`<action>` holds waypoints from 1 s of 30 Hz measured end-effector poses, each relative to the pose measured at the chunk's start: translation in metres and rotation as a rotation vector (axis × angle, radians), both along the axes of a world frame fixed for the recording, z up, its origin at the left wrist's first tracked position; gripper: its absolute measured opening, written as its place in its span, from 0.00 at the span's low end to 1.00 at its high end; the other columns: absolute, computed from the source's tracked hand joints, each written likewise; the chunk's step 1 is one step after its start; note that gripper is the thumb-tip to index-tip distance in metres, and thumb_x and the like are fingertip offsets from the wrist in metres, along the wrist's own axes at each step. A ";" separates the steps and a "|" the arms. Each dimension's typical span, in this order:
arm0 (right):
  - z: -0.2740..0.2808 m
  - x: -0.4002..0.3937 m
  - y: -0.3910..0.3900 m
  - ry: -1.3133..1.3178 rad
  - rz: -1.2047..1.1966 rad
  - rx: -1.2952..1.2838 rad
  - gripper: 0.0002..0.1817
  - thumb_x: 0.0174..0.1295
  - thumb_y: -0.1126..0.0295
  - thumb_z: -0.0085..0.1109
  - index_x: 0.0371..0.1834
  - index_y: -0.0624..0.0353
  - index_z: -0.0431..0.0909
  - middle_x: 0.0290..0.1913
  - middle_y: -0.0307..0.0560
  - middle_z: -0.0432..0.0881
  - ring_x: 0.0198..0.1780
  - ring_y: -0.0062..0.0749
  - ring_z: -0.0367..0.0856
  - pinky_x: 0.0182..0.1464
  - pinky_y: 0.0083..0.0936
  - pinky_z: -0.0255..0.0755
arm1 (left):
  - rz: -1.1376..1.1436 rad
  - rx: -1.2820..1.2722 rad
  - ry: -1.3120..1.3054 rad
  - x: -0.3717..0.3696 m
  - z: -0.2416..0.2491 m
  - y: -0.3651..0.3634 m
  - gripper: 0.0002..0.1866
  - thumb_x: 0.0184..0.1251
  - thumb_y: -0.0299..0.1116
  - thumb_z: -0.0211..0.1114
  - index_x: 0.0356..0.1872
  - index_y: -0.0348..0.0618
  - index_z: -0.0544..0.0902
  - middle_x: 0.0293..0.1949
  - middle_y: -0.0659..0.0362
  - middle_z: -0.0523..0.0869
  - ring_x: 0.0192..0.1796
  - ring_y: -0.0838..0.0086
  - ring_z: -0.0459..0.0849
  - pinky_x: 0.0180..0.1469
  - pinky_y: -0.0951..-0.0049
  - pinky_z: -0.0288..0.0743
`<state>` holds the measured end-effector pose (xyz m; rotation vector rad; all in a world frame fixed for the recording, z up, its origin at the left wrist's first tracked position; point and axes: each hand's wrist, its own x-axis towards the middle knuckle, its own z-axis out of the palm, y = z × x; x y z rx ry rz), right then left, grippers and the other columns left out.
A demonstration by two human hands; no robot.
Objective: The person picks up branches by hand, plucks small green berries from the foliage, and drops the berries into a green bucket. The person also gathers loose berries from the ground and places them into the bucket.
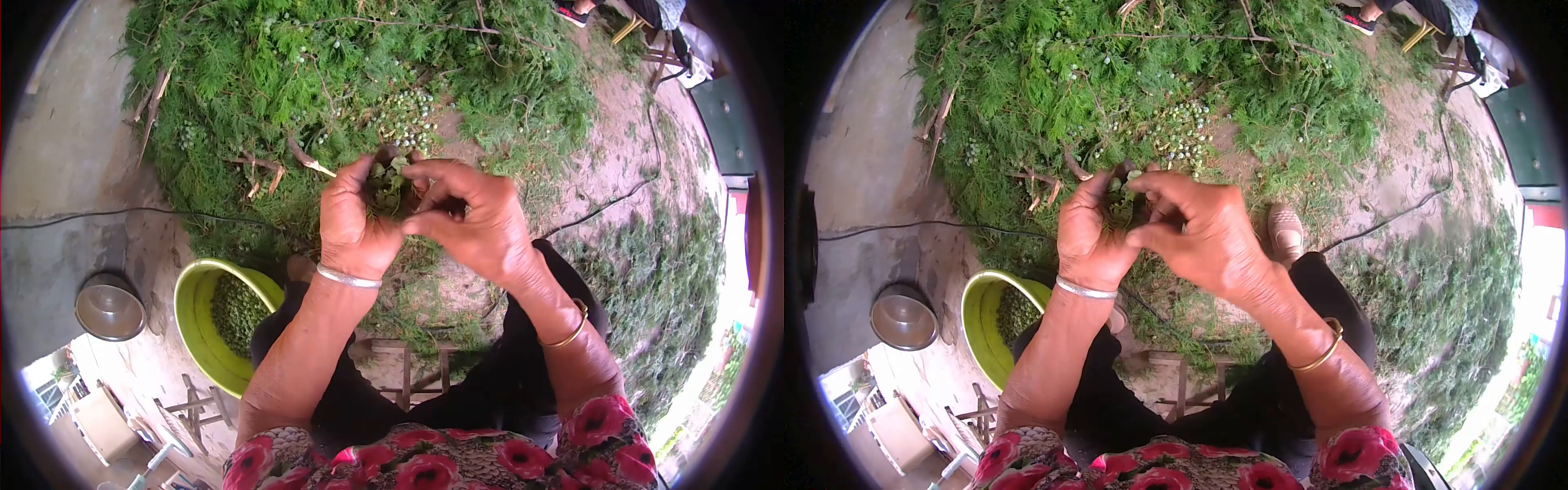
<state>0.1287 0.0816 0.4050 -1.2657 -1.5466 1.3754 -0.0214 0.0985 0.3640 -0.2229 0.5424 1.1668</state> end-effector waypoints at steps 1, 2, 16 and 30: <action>-0.006 -0.004 -0.003 -0.132 -0.001 0.164 0.21 0.45 0.77 0.70 0.46 0.58 0.80 0.29 0.42 0.83 0.29 0.21 0.81 0.33 0.20 0.75 | 0.008 -0.032 0.035 0.002 0.000 -0.001 0.13 0.67 0.33 0.50 0.40 0.32 0.76 0.40 0.44 0.81 0.42 0.57 0.81 0.47 0.61 0.79; -0.012 -0.007 -0.004 -0.265 0.000 0.330 0.21 0.45 0.77 0.70 0.46 0.57 0.80 0.28 0.43 0.82 0.29 0.24 0.82 0.33 0.22 0.75 | 0.006 -0.033 0.035 0.003 0.000 -0.002 0.13 0.67 0.33 0.50 0.40 0.32 0.76 0.40 0.44 0.81 0.42 0.57 0.81 0.47 0.61 0.79; -0.029 -0.011 0.000 -0.333 -0.137 0.574 0.04 0.53 0.76 0.58 0.32 0.62 0.75 0.22 0.51 0.75 0.23 0.44 0.77 0.26 0.33 0.71 | 0.011 0.003 0.068 0.011 0.000 -0.009 0.12 0.68 0.32 0.52 0.39 0.32 0.77 0.40 0.47 0.82 0.44 0.59 0.80 0.52 0.62 0.74; -0.014 0.004 0.009 -0.122 -0.242 0.018 0.08 0.60 0.74 0.55 0.29 0.71 0.75 0.20 0.47 0.77 0.23 0.24 0.75 0.26 0.24 0.69 | -0.234 0.297 0.564 0.009 0.008 -0.020 0.07 0.60 0.23 0.61 0.40 0.41 0.80 0.39 0.64 0.81 0.39 0.76 0.77 0.35 0.72 0.73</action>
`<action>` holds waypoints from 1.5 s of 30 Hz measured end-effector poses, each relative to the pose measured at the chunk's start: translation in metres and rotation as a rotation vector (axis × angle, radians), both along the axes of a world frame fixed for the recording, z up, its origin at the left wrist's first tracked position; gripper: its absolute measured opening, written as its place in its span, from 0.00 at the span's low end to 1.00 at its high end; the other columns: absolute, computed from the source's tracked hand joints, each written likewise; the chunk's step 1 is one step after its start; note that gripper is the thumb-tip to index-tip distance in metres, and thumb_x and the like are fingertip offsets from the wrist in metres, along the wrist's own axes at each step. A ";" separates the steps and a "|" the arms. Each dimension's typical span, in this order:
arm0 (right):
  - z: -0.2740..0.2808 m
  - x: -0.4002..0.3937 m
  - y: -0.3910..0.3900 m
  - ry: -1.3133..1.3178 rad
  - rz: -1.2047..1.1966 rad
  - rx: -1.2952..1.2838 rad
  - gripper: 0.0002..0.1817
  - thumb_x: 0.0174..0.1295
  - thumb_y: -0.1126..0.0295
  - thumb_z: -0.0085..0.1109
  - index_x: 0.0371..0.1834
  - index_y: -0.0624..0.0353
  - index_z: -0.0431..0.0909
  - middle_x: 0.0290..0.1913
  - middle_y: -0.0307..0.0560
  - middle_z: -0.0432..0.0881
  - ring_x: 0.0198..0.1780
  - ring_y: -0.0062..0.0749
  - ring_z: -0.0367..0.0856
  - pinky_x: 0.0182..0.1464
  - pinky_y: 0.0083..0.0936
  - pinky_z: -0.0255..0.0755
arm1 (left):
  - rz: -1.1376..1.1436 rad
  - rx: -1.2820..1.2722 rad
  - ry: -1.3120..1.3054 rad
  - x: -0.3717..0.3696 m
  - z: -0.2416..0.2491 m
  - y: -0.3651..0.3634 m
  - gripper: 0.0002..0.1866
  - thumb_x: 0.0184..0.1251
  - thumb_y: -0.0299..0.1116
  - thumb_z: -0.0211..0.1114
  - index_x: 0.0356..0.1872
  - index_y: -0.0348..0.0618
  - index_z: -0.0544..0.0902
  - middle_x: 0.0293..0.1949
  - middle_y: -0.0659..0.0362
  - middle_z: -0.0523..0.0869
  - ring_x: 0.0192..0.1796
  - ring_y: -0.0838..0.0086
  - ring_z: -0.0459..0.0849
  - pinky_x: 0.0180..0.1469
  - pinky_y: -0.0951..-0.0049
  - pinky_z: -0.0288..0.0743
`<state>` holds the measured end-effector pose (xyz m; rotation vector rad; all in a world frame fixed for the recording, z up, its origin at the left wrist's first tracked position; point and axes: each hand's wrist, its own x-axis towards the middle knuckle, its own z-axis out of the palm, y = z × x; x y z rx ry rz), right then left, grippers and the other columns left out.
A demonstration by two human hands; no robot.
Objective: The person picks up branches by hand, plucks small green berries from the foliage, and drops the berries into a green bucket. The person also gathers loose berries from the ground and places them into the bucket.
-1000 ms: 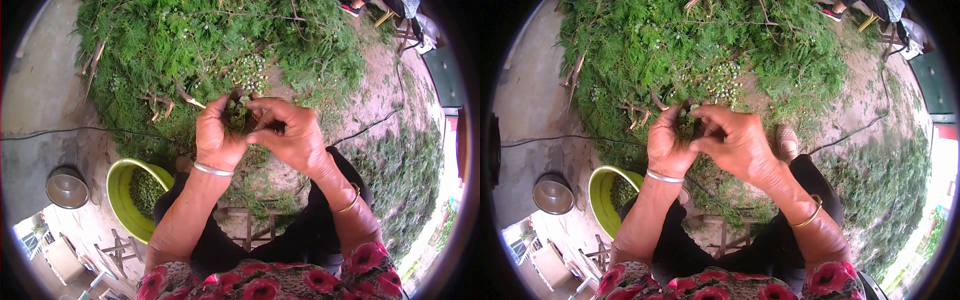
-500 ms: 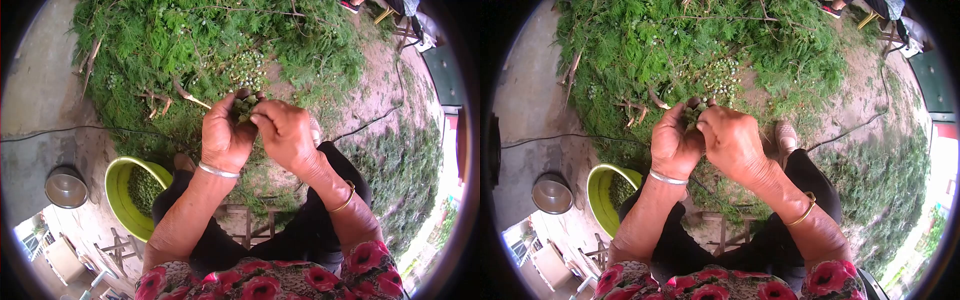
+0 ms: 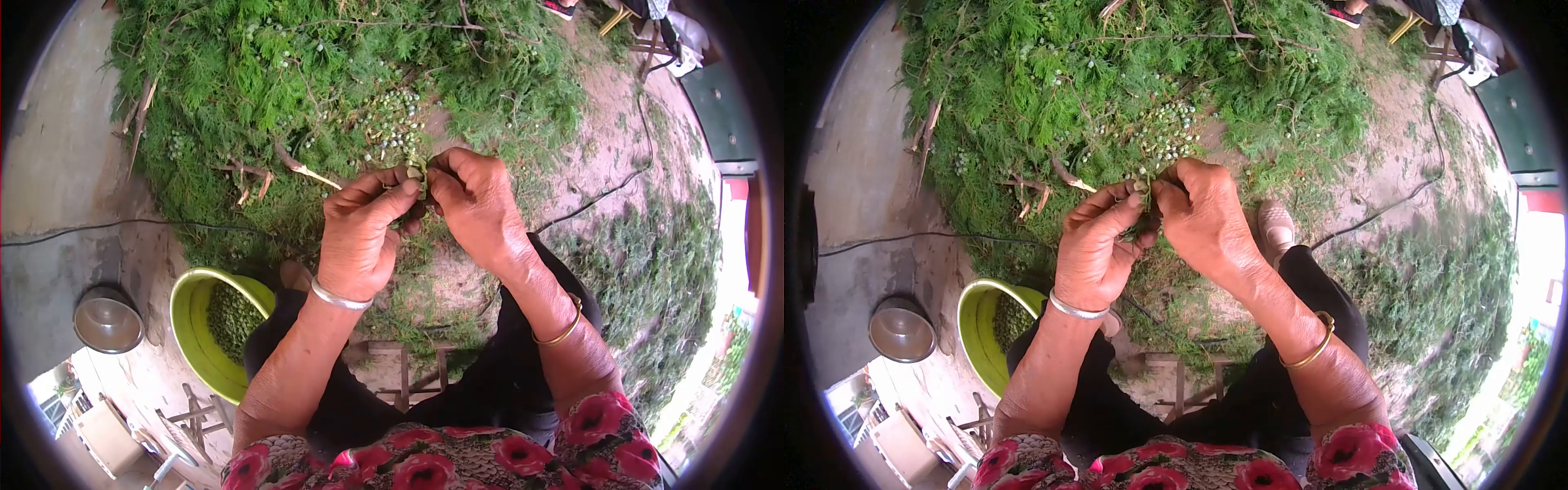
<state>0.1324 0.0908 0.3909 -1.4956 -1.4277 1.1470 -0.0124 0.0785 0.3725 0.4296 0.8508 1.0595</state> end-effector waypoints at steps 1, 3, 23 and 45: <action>-0.001 0.000 0.000 -0.070 0.017 0.039 0.08 0.60 0.74 0.55 0.28 0.71 0.75 0.20 0.46 0.76 0.23 0.23 0.75 0.26 0.23 0.69 | 0.001 -0.003 0.000 -0.001 -0.001 0.000 0.07 0.60 0.23 0.61 0.40 0.41 0.80 0.39 0.64 0.81 0.39 0.76 0.77 0.35 0.72 0.73; 0.004 0.000 0.001 0.058 0.020 -0.044 0.08 0.60 0.75 0.55 0.27 0.71 0.75 0.20 0.45 0.76 0.24 0.23 0.75 0.26 0.23 0.69 | 0.032 -0.135 -0.110 -0.004 -0.001 0.001 0.08 0.61 0.23 0.60 0.40 0.40 0.80 0.37 0.63 0.81 0.37 0.76 0.78 0.32 0.73 0.72; 0.016 0.034 0.007 0.830 0.308 -0.199 0.04 0.57 0.78 0.58 0.33 0.69 0.77 0.25 0.43 0.79 0.24 0.21 0.75 0.28 0.18 0.70 | -0.076 -0.136 -0.373 -0.017 -0.005 0.014 0.06 0.62 0.26 0.59 0.37 0.35 0.76 0.31 0.54 0.80 0.32 0.70 0.77 0.28 0.73 0.70; -0.007 0.005 -0.006 -0.294 0.024 0.339 0.12 0.50 0.75 0.62 0.40 0.57 0.78 0.31 0.53 0.81 0.32 0.48 0.82 0.34 0.36 0.75 | 0.087 -0.233 -0.468 -0.007 -0.006 0.016 0.11 0.67 0.27 0.51 0.42 0.28 0.76 0.43 0.45 0.81 0.49 0.57 0.79 0.55 0.53 0.74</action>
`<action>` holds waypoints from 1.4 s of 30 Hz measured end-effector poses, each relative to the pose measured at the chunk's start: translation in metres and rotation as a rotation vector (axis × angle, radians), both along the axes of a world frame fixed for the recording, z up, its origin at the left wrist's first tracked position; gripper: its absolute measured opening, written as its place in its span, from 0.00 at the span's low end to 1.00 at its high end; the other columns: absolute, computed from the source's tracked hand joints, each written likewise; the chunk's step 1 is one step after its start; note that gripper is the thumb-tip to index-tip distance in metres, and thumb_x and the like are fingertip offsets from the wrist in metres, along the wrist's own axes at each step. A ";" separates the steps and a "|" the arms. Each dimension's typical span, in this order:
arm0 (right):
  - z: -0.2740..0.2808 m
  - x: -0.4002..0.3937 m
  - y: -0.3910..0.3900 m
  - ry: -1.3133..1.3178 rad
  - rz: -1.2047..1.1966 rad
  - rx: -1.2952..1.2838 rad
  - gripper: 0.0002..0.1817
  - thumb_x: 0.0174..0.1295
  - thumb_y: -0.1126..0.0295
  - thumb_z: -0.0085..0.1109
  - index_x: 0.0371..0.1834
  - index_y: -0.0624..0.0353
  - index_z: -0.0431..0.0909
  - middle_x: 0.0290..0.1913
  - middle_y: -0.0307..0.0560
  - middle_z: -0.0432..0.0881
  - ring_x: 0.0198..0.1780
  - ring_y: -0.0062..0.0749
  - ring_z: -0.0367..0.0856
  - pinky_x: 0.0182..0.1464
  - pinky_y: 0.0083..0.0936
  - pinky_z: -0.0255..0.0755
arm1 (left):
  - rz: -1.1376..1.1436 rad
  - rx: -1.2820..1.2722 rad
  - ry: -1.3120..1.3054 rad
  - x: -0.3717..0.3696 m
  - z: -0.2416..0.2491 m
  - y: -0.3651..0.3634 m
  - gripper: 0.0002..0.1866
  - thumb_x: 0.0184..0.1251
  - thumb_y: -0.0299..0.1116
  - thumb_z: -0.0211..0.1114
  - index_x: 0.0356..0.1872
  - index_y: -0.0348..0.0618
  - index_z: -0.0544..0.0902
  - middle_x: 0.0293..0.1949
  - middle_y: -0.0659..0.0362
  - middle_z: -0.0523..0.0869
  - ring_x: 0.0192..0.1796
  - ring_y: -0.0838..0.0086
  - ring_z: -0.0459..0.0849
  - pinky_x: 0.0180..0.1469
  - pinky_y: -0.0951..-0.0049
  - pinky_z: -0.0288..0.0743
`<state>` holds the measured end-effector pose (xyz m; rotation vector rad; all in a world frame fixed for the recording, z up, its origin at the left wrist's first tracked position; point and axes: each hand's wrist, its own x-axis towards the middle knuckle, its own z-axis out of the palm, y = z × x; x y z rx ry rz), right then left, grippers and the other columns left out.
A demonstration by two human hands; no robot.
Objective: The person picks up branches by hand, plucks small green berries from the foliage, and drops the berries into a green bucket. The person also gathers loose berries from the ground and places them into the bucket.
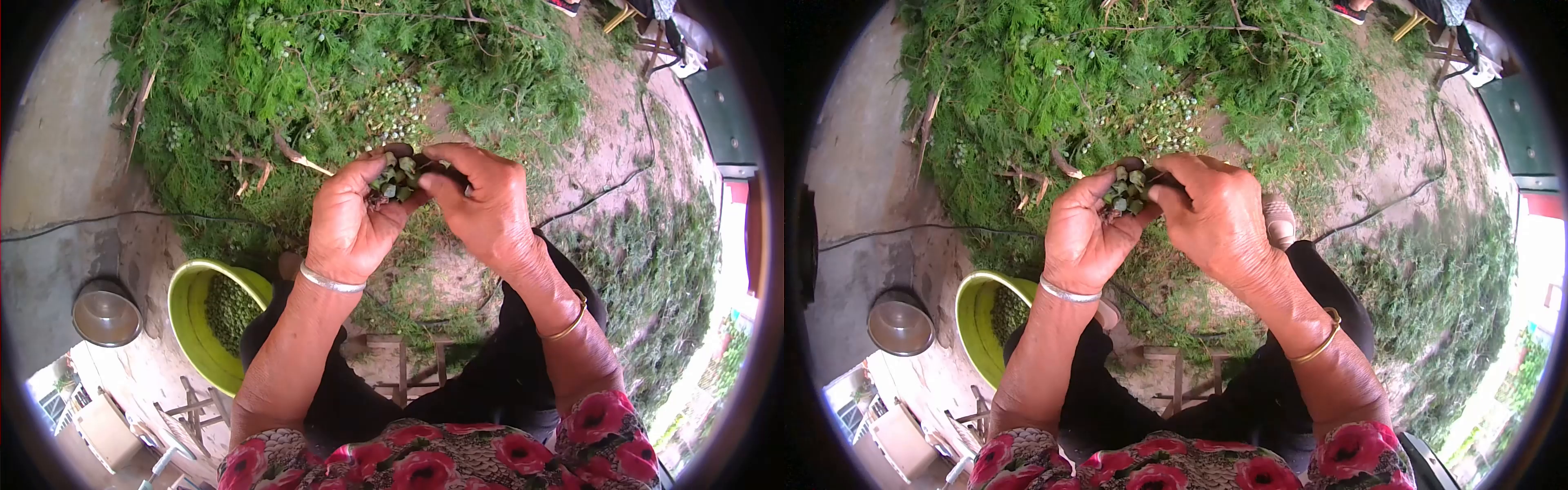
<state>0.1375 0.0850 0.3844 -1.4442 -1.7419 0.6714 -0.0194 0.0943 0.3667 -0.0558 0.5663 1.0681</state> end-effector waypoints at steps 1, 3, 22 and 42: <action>0.001 0.001 0.001 0.000 0.003 -0.001 0.12 0.50 0.75 0.62 0.40 0.57 0.78 0.31 0.53 0.81 0.32 0.48 0.82 0.34 0.36 0.75 | -0.022 -0.013 0.014 0.000 0.001 -0.001 0.11 0.67 0.27 0.51 0.42 0.29 0.76 0.43 0.46 0.81 0.48 0.58 0.79 0.55 0.51 0.73; 0.005 0.003 0.003 0.075 -0.006 -0.153 0.07 0.51 0.76 0.61 0.34 0.59 0.79 0.29 0.52 0.81 0.30 0.47 0.81 0.33 0.36 0.75 | -0.043 -0.028 0.027 0.000 0.002 -0.002 0.11 0.67 0.27 0.51 0.42 0.29 0.76 0.42 0.47 0.81 0.48 0.59 0.79 0.56 0.50 0.73; 0.022 0.010 0.009 0.275 0.210 -0.195 0.02 0.55 0.84 0.55 0.28 0.67 0.74 0.24 0.45 0.80 0.28 0.21 0.81 0.31 0.19 0.73 | -0.142 0.037 0.174 -0.003 0.008 -0.003 0.12 0.66 0.32 0.56 0.40 0.31 0.78 0.33 0.49 0.83 0.36 0.62 0.83 0.39 0.63 0.79; 0.017 0.026 0.005 -0.252 0.348 -0.545 0.17 0.54 0.65 0.62 0.35 0.73 0.79 0.35 0.66 0.81 0.43 0.52 0.82 0.49 0.36 0.74 | 0.339 -0.137 1.268 -0.333 0.006 -0.155 0.16 0.59 0.26 0.62 0.47 0.32 0.77 0.42 0.50 0.80 0.44 0.65 0.80 0.39 0.72 0.80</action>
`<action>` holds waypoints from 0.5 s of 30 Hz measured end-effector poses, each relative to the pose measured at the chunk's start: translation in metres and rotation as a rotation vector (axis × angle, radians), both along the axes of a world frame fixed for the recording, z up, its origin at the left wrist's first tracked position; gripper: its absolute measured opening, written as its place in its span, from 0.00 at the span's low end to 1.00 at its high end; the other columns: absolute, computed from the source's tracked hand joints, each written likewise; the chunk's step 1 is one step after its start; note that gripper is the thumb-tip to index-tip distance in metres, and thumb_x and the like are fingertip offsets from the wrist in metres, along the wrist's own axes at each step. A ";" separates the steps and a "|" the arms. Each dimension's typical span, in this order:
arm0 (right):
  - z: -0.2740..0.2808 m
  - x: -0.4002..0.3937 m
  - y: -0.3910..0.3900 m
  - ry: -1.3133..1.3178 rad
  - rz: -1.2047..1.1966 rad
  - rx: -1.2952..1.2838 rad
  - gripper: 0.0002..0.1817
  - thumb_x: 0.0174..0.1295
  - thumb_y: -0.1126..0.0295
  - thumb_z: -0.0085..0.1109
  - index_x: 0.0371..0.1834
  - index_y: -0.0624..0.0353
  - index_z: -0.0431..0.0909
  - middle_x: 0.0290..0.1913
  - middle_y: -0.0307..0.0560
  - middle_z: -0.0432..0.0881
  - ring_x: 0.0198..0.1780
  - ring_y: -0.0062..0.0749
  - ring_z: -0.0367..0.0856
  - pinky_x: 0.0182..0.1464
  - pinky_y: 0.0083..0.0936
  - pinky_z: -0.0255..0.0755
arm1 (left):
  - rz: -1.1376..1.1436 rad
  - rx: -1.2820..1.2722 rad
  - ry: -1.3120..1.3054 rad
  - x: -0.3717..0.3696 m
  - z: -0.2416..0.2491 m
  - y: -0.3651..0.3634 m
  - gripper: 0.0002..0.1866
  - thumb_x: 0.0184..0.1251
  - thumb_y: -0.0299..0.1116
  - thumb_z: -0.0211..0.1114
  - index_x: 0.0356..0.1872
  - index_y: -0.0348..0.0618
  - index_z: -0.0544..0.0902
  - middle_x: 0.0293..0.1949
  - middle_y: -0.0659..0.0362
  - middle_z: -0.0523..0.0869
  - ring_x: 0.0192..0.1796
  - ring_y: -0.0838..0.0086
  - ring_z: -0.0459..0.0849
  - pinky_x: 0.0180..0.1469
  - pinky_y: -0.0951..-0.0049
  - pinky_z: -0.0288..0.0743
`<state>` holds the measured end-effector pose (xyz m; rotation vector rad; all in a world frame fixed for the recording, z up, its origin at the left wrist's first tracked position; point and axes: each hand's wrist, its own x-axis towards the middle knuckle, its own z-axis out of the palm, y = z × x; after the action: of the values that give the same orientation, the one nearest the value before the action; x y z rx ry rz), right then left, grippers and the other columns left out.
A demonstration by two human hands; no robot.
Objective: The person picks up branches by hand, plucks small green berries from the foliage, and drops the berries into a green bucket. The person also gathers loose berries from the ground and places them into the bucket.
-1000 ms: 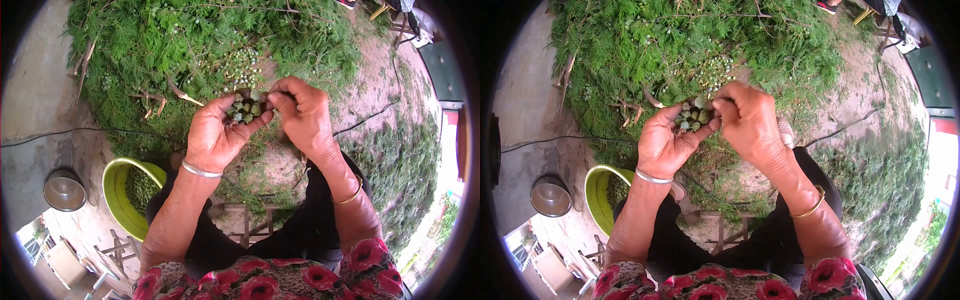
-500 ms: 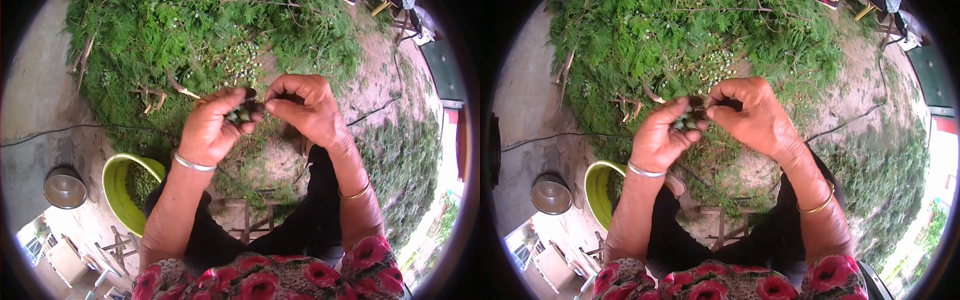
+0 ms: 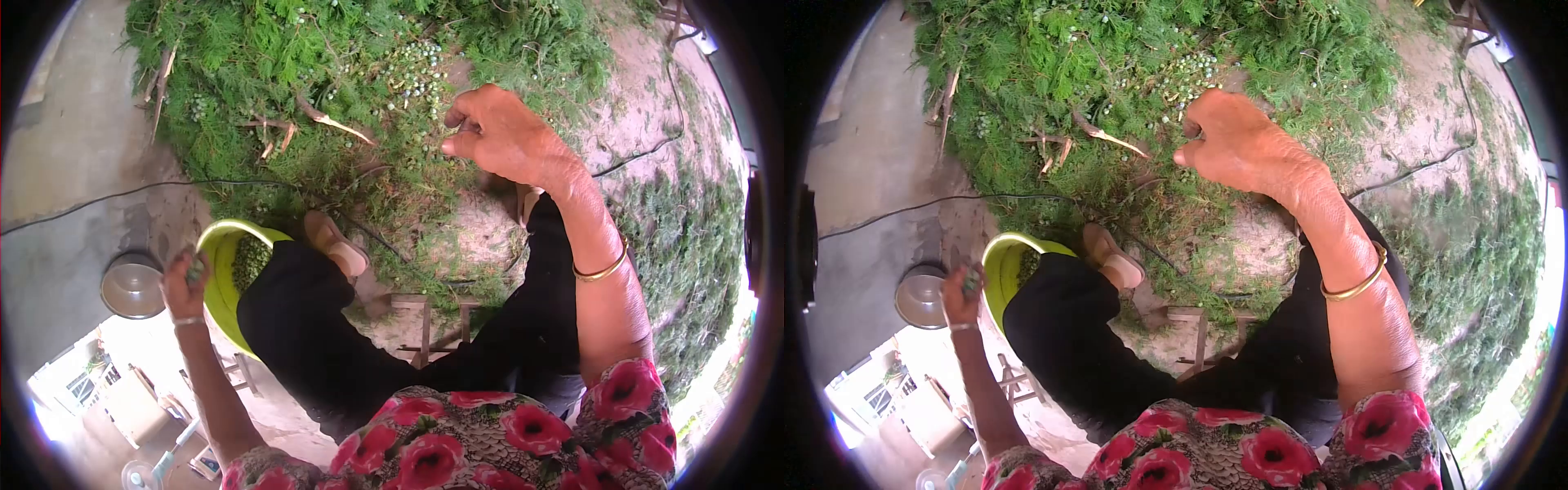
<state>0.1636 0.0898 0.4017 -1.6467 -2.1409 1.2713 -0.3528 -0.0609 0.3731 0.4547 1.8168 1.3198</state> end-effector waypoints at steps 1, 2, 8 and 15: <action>-0.003 0.001 -0.001 0.010 -0.013 0.043 0.17 0.54 0.65 0.62 0.34 0.73 0.79 0.34 0.67 0.80 0.42 0.53 0.82 0.48 0.37 0.74 | -0.147 -0.205 0.242 0.014 0.011 -0.017 0.20 0.56 0.28 0.64 0.50 0.31 0.76 0.44 0.49 0.80 0.46 0.64 0.80 0.43 0.69 0.79; -0.005 0.002 -0.002 0.015 -0.028 0.085 0.17 0.54 0.65 0.63 0.34 0.73 0.79 0.33 0.68 0.80 0.42 0.53 0.82 0.47 0.38 0.74 | -0.294 -0.411 0.480 0.029 0.019 -0.031 0.24 0.54 0.30 0.66 0.53 0.29 0.75 0.46 0.48 0.80 0.48 0.62 0.79 0.47 0.67 0.78; 0.001 0.009 -0.003 0.002 -0.210 0.178 0.15 0.54 0.68 0.62 0.29 0.74 0.78 0.30 0.72 0.78 0.39 0.61 0.80 0.42 0.41 0.75 | -0.638 -0.534 1.120 -0.010 -0.015 -0.005 0.25 0.49 0.29 0.69 0.51 0.32 0.77 0.46 0.45 0.82 0.48 0.60 0.80 0.52 0.66 0.72; 0.000 0.017 -0.017 -0.059 -0.220 0.134 0.14 0.53 0.69 0.61 0.25 0.75 0.76 0.28 0.72 0.77 0.36 0.64 0.79 0.40 0.42 0.75 | -1.393 -0.335 0.983 0.188 -0.052 0.144 0.22 0.55 0.32 0.65 0.51 0.35 0.76 0.45 0.44 0.82 0.46 0.56 0.83 0.49 0.62 0.76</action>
<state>0.1806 0.0729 0.4022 -1.8223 -1.9623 1.0073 -0.1650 0.0827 0.3215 1.9221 1.6209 -0.2606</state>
